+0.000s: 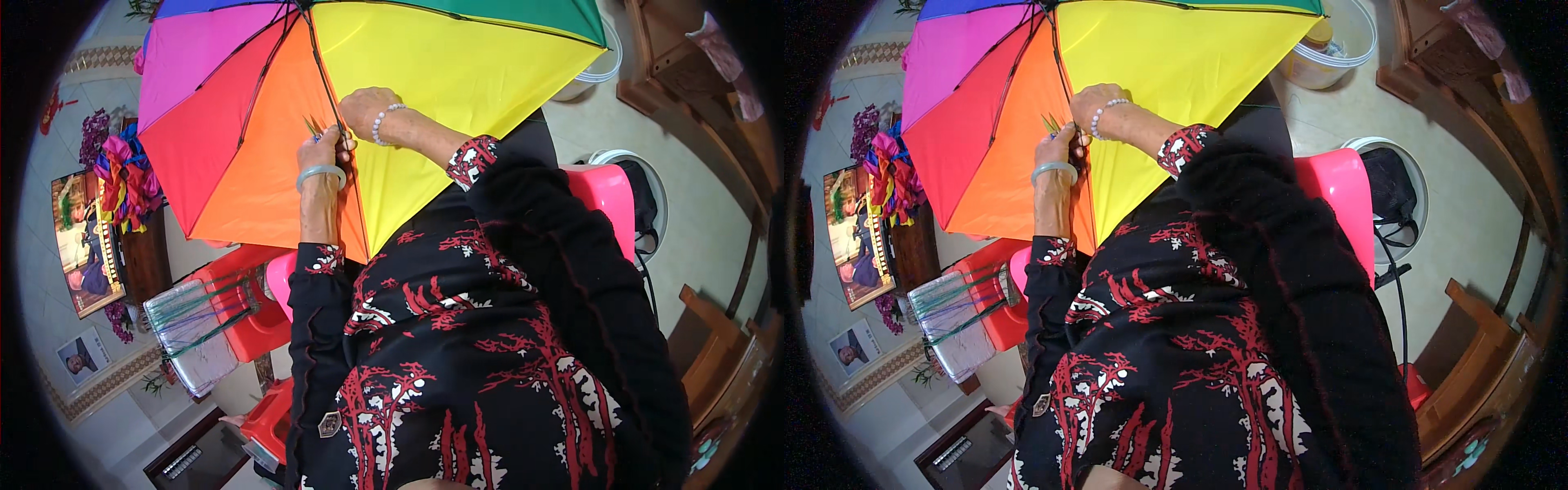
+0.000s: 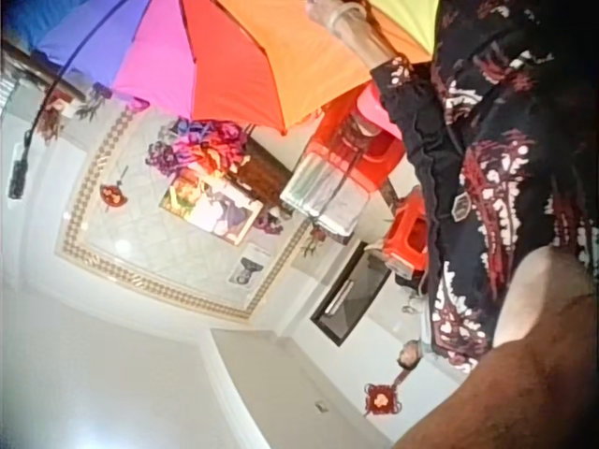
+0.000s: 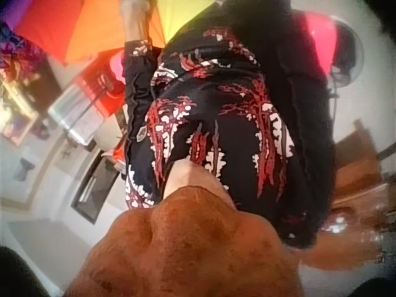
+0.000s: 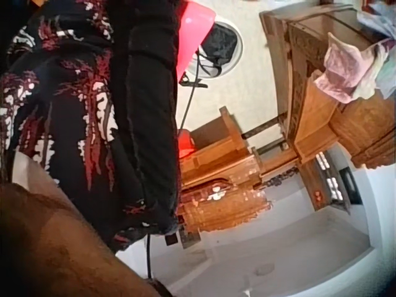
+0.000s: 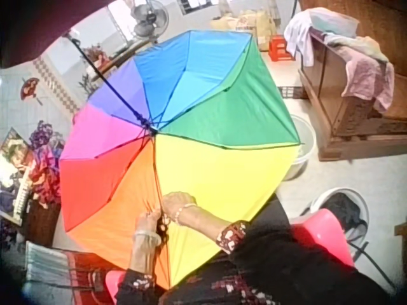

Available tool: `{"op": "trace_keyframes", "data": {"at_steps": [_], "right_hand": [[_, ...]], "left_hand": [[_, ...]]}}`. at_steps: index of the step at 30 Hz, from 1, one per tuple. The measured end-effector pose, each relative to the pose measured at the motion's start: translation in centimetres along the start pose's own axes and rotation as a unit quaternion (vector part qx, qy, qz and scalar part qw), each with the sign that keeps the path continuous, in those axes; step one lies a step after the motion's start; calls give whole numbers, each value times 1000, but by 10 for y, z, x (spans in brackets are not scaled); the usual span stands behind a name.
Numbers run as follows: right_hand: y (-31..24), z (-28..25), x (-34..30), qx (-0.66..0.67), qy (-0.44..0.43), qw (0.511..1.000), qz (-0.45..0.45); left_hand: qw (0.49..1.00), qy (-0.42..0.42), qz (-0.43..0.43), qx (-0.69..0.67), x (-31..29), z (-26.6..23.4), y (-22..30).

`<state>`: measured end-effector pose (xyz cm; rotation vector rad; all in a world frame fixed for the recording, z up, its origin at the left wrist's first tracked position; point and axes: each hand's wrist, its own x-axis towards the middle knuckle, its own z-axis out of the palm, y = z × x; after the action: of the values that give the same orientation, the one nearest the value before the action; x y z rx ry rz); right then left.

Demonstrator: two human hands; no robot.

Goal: Repairing a colorful umbrella by stitching the fabric to the metal frame ribs using a needle and thread.

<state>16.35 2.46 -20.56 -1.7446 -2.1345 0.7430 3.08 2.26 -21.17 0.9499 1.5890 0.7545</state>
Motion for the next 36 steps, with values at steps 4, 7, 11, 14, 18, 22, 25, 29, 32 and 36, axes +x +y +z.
{"op": "trace_keyframes", "data": {"at_steps": [4,7,11,14,18,22,25,29,32,36], "right_hand": [[3,13,9,37,11,999,-4],[3,23,14,78,7,997,18],[5,28,14,85,55,995,10],[3,24,14,76,33,996,14],[7,34,16,89,97,991,-7],[13,36,21,71,118,990,5],[18,30,24,64,48,996,28],[15,18,17,99,-6,994,42],[19,16,19,140,-18,989,49],[22,14,18,194,-35,979,57]], "left_hand": [[1000,10,-29,-2,-7,2,7],[999,-1,-42,-17,-11,3,10],[998,-16,-56,-22,-3,0,9],[998,-17,-55,-26,3,-3,6],[998,-8,-40,-54,9,0,2],[994,44,-33,-96,10,7,-3],[988,60,-36,-138,11,7,-5],[981,44,-48,-182,13,0,-5],[985,34,-54,-161,11,-1,-1],[985,19,-60,-163,11,-1,0]]}}
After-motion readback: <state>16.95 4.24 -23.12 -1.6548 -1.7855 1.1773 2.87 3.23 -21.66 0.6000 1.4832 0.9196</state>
